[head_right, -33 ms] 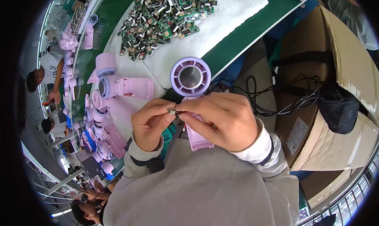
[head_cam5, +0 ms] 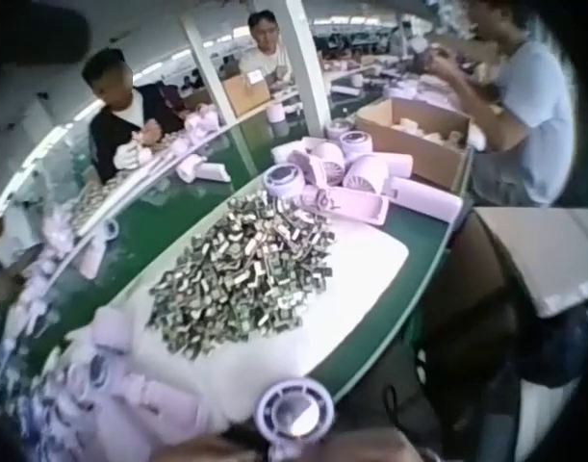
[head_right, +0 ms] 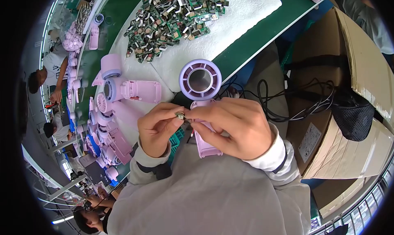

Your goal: The person assembles a handheld fan by picking up a circuit board and a fan housing, connecting a wire to the board, and fitting the board into the housing. After pressing the components together, the person sets the assembly aside on the table.

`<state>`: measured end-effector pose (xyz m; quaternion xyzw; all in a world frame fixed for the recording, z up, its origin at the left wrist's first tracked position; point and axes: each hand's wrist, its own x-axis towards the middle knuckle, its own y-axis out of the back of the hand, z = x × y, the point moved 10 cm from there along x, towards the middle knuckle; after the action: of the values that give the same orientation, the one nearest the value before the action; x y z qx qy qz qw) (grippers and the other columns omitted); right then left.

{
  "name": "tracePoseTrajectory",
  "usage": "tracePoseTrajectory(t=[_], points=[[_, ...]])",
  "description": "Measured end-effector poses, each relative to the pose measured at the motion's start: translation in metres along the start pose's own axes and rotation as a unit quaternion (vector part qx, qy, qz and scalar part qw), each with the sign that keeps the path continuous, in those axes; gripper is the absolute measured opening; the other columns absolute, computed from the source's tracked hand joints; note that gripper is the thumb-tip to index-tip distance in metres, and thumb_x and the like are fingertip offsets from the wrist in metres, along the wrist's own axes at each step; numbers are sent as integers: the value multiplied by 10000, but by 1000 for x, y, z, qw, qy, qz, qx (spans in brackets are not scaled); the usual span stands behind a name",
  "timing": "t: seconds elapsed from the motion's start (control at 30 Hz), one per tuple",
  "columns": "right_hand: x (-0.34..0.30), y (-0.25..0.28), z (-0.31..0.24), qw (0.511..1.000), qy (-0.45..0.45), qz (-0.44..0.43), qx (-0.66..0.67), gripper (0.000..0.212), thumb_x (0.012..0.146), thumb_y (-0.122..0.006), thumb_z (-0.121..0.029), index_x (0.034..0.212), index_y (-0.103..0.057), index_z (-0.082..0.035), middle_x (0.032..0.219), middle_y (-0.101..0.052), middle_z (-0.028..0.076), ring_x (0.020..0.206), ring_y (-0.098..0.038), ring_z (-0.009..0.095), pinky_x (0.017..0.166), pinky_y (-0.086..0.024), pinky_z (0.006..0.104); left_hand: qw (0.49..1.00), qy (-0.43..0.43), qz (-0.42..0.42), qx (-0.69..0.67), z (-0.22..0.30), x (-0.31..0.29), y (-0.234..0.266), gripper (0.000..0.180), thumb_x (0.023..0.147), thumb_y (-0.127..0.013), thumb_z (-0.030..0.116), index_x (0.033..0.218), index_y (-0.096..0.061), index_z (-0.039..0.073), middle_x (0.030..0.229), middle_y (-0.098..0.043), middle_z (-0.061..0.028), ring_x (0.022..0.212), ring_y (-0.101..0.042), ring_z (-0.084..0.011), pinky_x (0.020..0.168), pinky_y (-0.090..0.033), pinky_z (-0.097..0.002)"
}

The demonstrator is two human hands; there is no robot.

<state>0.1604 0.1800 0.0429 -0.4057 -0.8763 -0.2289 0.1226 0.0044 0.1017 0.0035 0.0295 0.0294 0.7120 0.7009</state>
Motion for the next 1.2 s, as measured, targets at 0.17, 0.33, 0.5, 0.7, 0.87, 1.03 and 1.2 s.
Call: tracePoseTrajectory(t=[0.17,0.33,0.5,0.7,0.87,1.03,1.2], points=[[7,-14,-21,992,93,-43,-68,263,704,-843,-31,957,-778,-66,693,-600,16,565,-584,162,521,-467,303,1000,8,11,-19,4,3,5,289,961,-624,-110,1249,-641,-87,1253,-639,-204,1144,-663,-224,977,-552,-302],[2,-13,-9,997,68,13,-40,249,709,-843,-20,945,-783,-72,749,-632,27,587,-583,174,523,-462,305,999,-6,27,-17,4,0,6,292,960,-616,-120,1249,-642,-83,1245,-643,-202,1125,-672,-223,979,-556,-299],[1,-7,-2,996,3,70,-53,251,708,-834,3,942,-777,-69,800,-662,32,627,-598,191,555,-476,308,999,-24,48,-7,8,-1,4,284,961,-628,-105,1244,-649,-77,1242,-646,-202,1077,-687,-218,925,-568,-291],[0,-10,-15,985,32,100,-139,283,692,-827,17,959,-772,-63,838,-670,26,687,-608,204,604,-489,299,988,-63,88,107,19,-9,7,285,930,-682,-83,1213,-689,-48,1191,-678,-203,1007,-697,-216,827,-576,-288],[-1,-8,-23,980,57,103,-159,324,668,-826,21,975,-776,-69,850,-666,17,698,-598,206,605,-484,297,954,-119,106,255,38,-12,-1,311,898,-708,-87,1204,-713,-30,1163,-691,-201,958,-701,-233,797,-578,-284],[-5,-7,-26,977,68,110,-169,322,646,-829,25,952,-779,-63,803,-637,10,671,-574,193,577,-462,295,896,-211,149,362,47,-24,-15,330,875,-711,-106,1194,-725,-25,1163,-679,-180,940,-707,-250,800,-593,-300],[-14,-10,-10,988,-18,140,-57,250,675,-823,40,907,-771,-38,734,-604,21,615,-543,162,542,-428,284,875,-234,187,379,39,-33,-24,360,849,-708,-145,1193,-719,-39,1158,-659,-176,984,-710,-263,834,-609,-333]])
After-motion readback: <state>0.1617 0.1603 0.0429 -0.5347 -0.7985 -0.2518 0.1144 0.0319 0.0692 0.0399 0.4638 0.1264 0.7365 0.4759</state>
